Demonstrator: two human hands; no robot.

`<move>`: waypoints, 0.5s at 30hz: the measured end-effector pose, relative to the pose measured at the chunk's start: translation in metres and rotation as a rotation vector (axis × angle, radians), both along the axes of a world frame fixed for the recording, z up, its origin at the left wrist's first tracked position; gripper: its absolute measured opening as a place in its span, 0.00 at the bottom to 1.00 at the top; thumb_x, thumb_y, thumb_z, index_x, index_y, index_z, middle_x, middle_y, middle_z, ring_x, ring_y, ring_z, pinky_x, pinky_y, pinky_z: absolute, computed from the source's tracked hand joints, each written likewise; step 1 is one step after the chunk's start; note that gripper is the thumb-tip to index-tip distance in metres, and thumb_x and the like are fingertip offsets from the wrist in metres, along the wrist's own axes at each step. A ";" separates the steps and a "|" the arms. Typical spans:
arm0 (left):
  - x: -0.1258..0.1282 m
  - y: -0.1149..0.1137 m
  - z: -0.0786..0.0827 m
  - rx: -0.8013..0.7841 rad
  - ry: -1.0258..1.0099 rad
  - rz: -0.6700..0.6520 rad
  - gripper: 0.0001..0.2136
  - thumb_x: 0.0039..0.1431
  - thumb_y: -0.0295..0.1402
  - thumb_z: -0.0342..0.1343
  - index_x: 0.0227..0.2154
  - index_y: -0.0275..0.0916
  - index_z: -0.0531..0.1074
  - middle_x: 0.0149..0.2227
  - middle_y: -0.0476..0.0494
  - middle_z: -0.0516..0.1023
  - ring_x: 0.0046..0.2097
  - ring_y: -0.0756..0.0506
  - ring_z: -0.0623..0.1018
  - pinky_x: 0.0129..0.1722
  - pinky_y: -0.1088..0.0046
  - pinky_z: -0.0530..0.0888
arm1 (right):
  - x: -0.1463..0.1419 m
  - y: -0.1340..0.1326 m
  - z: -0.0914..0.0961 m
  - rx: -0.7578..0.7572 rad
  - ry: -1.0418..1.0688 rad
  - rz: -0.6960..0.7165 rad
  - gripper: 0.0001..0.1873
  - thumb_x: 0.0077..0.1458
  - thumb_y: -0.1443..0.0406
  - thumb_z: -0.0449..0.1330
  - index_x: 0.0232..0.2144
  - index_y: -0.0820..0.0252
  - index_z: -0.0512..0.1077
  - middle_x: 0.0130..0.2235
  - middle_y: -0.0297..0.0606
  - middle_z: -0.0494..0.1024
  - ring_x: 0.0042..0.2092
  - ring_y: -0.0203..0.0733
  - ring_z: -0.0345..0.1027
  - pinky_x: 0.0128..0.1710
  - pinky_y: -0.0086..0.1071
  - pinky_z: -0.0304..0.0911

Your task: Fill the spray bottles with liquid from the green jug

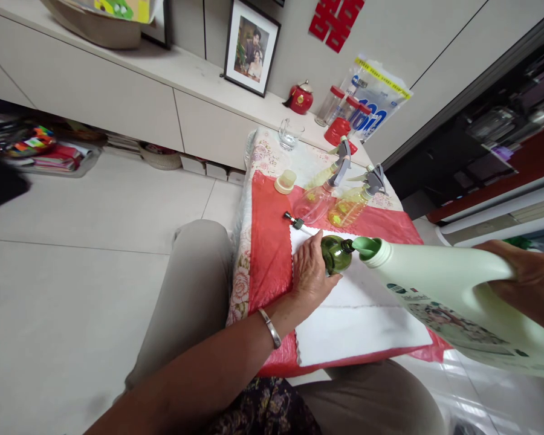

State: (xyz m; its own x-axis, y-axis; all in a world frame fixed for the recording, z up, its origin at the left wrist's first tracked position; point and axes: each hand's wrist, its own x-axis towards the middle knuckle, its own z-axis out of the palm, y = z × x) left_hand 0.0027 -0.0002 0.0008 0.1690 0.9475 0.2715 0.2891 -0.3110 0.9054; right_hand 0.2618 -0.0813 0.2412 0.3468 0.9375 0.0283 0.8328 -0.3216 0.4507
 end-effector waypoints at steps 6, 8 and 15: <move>0.000 0.000 0.001 -0.010 -0.001 0.003 0.50 0.40 0.27 0.73 0.64 0.39 0.49 0.60 0.29 0.67 0.62 0.30 0.69 0.61 0.47 0.69 | -0.008 0.002 0.001 -0.090 -0.041 -0.149 0.21 0.48 0.51 0.57 0.47 0.31 0.70 0.29 0.22 0.76 0.28 0.42 0.71 0.24 0.32 0.60; 0.000 0.000 0.000 -0.006 0.001 0.003 0.50 0.40 0.27 0.74 0.64 0.38 0.49 0.60 0.28 0.68 0.62 0.30 0.69 0.61 0.48 0.68 | -0.010 0.001 0.001 -0.088 -0.026 -0.156 0.22 0.48 0.51 0.57 0.48 0.32 0.69 0.29 0.23 0.76 0.28 0.42 0.72 0.24 0.32 0.61; 0.000 0.000 0.000 -0.012 0.009 -0.005 0.50 0.41 0.28 0.74 0.64 0.37 0.48 0.60 0.27 0.68 0.62 0.30 0.69 0.61 0.48 0.68 | -0.010 0.000 0.002 -0.021 0.021 -0.042 0.21 0.45 0.55 0.59 0.45 0.37 0.73 0.25 0.26 0.75 0.24 0.43 0.70 0.20 0.30 0.57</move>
State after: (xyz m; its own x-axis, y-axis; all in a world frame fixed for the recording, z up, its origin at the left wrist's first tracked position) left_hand 0.0026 -0.0001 0.0007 0.1761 0.9499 0.2584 0.2955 -0.3014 0.9066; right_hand 0.2516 -0.0809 0.2436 0.3865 0.9223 0.0009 0.8280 -0.3474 0.4401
